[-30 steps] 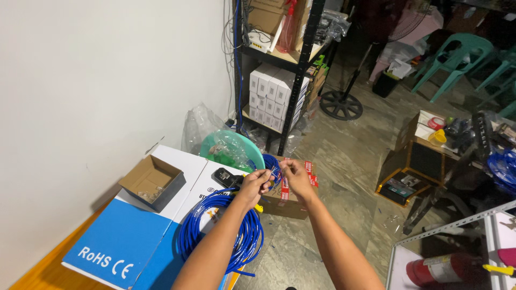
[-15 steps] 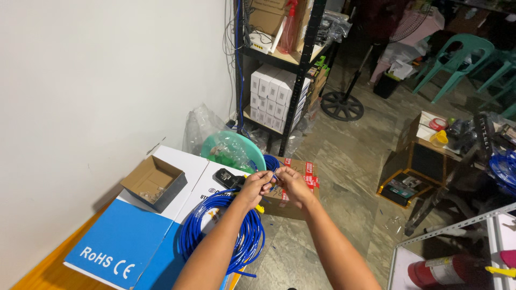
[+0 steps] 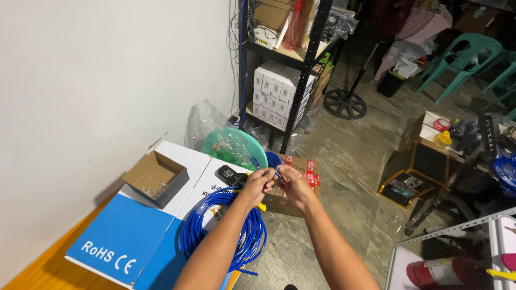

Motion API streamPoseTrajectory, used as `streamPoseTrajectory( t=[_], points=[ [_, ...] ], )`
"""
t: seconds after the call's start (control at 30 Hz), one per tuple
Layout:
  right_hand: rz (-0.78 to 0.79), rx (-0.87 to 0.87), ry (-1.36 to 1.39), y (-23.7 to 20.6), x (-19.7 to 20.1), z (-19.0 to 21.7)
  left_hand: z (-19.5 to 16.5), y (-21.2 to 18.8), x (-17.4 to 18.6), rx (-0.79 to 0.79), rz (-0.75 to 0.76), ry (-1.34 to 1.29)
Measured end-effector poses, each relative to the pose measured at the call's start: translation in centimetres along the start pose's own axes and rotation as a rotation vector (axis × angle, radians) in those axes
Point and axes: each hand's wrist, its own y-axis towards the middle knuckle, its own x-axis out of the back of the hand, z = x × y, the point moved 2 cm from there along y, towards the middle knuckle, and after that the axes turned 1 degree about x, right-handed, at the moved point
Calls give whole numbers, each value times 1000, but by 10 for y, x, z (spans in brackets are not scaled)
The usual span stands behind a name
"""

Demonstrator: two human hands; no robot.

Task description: The person works at a bench with a coiled blue cable, attaching small connectors to the cable ends by hand. They pick up a yellow-handled pliers-like tool to crimp or secure a connector, then continue fitting connectors to the cable ends and set the tool down on the bench.

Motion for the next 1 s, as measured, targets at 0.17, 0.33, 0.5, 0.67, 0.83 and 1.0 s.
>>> streamPoseTrajectory(
  t=[0.17,0.33,0.5,0.67,0.83,1.0],
  points=[
    [-136,114,-389,4,4,-5,1,-1,-2,16,-31,22],
    [-283,325,-645,16,12,-14,3,2,0,-7,-57,46],
    [-247,294,-360,23,24,-11,2,2,2,-11,-66,40],
    [-84,94,-320,8,23,-2,2,2,-1,-8,-53,35],
    [-79,145,-423,7,15,-2,3,1,-1,-38,-37,103],
    [-86,186,-505,13,17,-5,5,4,-5,-100,-71,174]
  ],
)
